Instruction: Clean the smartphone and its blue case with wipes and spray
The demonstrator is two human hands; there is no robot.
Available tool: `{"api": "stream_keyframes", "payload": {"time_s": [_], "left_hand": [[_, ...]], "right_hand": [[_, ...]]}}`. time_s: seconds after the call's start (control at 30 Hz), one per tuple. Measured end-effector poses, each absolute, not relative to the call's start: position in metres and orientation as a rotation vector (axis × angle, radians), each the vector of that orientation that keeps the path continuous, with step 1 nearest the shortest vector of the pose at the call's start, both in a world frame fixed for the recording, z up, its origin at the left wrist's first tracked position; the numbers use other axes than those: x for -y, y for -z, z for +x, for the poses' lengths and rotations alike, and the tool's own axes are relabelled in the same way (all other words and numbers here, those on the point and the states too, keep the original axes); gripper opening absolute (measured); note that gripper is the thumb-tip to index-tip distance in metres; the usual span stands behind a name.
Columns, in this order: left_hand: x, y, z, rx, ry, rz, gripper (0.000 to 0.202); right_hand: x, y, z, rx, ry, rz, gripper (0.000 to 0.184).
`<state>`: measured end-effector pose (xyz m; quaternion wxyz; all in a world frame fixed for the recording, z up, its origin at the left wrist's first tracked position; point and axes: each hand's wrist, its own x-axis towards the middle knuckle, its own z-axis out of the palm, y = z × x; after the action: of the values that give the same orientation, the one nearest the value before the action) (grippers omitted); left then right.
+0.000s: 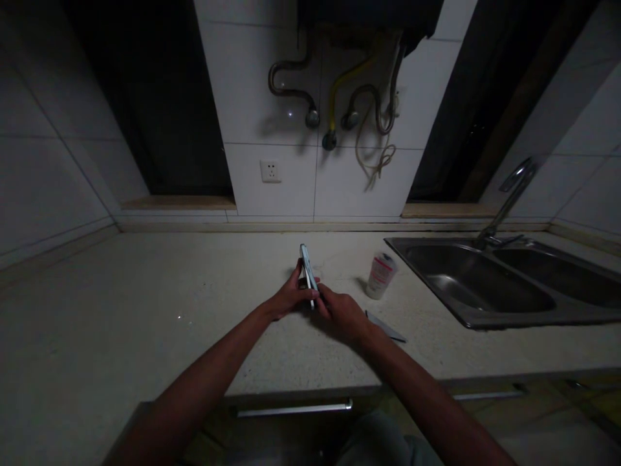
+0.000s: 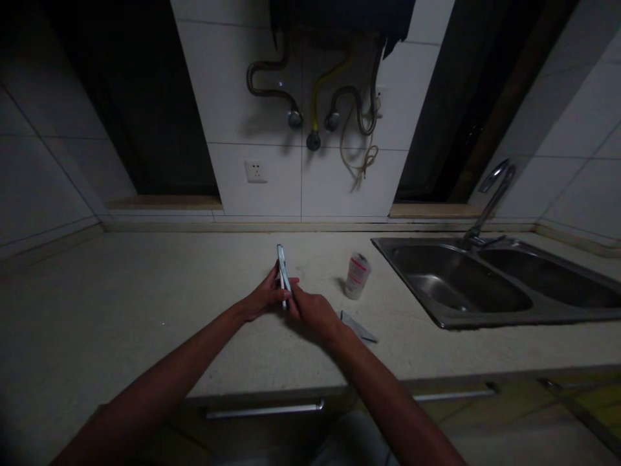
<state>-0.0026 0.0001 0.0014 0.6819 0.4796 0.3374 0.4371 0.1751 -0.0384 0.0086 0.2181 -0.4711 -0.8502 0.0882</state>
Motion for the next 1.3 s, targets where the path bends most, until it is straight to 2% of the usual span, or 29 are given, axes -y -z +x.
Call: {"api": "stream_keyframes", "payload": {"time_s": [0.2,0.4,0.57,0.87,1.0,1.2,1.3], "left_hand": [[0.003,-0.003,-0.005,-0.715,-0.958,1.062,0.114],[0.004,-0.001,0.003,-0.74,-1.065,1.006,0.076],[0.006,-0.001,0.011,-0.704,-1.141,0.825,0.042],[0.001,0.001,0.01,-0.685,-0.986,0.716,0.029],[-0.003,0.004,0.008,-0.704,-0.941,0.72,0.03],[0.002,0.002,0.01,-0.68,-0.964,0.786,0.031],[0.004,0.002,0.01,-0.667,-0.968,0.806,0.034]], "right_hand": [[0.037,-0.005,0.172,2.34,-0.158,-1.31,0.037],[0.04,-0.005,0.169,2.313,-0.06,-1.342,0.031],[0.039,-0.006,0.173,2.249,-0.145,-1.401,0.03],[0.036,-0.003,0.168,2.218,-0.136,-1.508,0.039],[0.039,-0.002,0.168,2.274,-0.134,-1.454,0.035],[0.043,0.003,0.173,2.152,-0.335,-1.379,0.052],[0.043,0.005,0.178,2.093,-0.463,-1.337,0.054]]}}
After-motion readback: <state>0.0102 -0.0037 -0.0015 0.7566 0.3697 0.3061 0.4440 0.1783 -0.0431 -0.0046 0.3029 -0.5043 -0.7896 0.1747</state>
